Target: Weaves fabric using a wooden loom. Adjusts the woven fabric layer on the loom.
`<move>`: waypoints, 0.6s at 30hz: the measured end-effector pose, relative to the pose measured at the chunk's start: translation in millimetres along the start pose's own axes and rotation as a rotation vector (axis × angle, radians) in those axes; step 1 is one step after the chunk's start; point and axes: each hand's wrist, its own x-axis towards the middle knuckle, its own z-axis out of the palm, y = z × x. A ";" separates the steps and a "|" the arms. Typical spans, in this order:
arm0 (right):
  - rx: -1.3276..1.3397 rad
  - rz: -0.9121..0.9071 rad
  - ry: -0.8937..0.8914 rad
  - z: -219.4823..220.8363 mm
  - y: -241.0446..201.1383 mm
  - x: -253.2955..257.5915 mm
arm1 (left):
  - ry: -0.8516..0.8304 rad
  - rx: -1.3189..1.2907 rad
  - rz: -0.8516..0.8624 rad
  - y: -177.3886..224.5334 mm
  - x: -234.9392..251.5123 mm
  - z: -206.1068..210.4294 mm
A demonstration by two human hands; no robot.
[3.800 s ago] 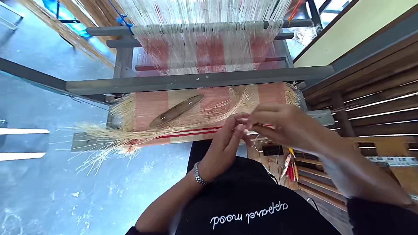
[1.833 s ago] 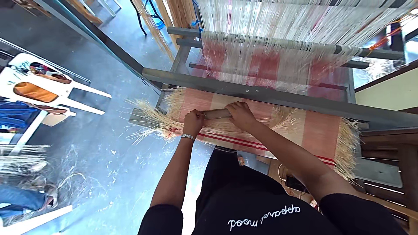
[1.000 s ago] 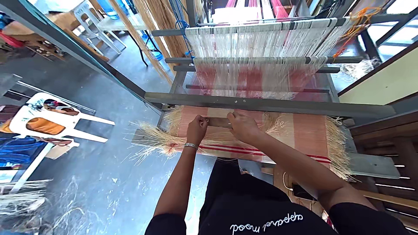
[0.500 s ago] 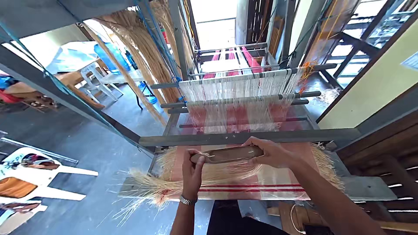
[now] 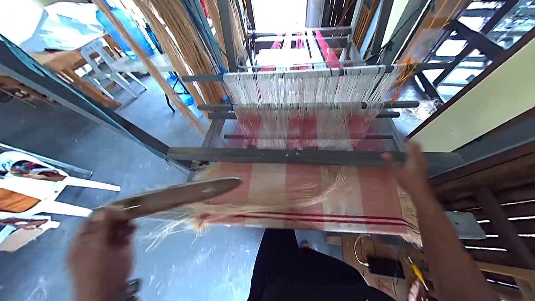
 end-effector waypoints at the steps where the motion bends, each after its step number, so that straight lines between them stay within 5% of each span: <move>1: -0.049 0.189 0.052 -12.2 23.5 4.0 | 0.018 0.005 0.024 -5.3 5.5 -44.2; 4: -0.024 0.474 0.068 -12.5 66.1 9.4 | 0.097 0.000 0.002 -22.4 8.0 -101.3; 9: 0.121 0.474 0.039 12.3 70.4 13.4 | 0.322 0.015 -0.284 -30.1 12.5 1.1; 18: 0.132 0.302 0.092 55.9 87.2 105.6 | 0.411 -0.137 -0.350 -117.9 103.3 93.6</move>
